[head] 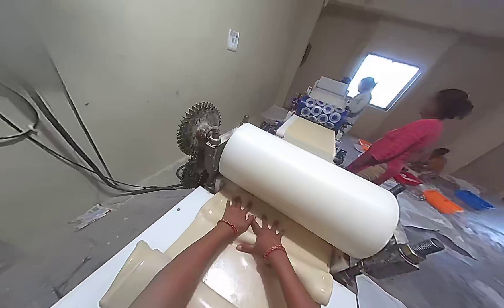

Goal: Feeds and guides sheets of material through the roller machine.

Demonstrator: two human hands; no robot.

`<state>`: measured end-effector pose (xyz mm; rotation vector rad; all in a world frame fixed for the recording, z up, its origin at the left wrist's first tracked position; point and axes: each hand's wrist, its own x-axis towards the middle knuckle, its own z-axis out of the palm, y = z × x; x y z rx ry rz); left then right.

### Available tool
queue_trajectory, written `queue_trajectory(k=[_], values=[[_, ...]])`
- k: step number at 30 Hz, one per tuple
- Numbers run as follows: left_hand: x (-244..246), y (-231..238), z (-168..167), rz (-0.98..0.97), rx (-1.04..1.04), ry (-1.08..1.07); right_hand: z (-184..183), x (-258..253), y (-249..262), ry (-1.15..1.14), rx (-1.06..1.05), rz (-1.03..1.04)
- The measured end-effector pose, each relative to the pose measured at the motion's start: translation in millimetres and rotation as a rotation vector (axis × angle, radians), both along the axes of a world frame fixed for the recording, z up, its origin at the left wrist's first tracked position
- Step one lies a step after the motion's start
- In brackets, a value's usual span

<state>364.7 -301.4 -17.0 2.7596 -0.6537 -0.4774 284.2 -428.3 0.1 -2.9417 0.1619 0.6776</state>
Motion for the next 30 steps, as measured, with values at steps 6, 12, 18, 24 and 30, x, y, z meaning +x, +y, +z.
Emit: queue_trajectory(k=[6, 12, 18, 24, 30], values=[[4, 3, -10, -0.004, -0.034, -0.051, -5, 1, -2, -0.026, 0.034, 0.021], [6, 2, -19, -0.005, -0.047, -0.109, 20, -20, -39, -0.170, 0.298, -0.285], [7, 0, -25, -0.003, -0.051, -0.139, 25, -69, -102, -0.028, -0.023, -0.569], [8, -2, -24, -0.008, -0.046, -0.145, 17, -66, -105, -0.040, -0.010, -0.530], [7, 5, -22, -0.054, -0.077, -0.109, -9, -73, -109, -0.147, -0.015, -0.482]])
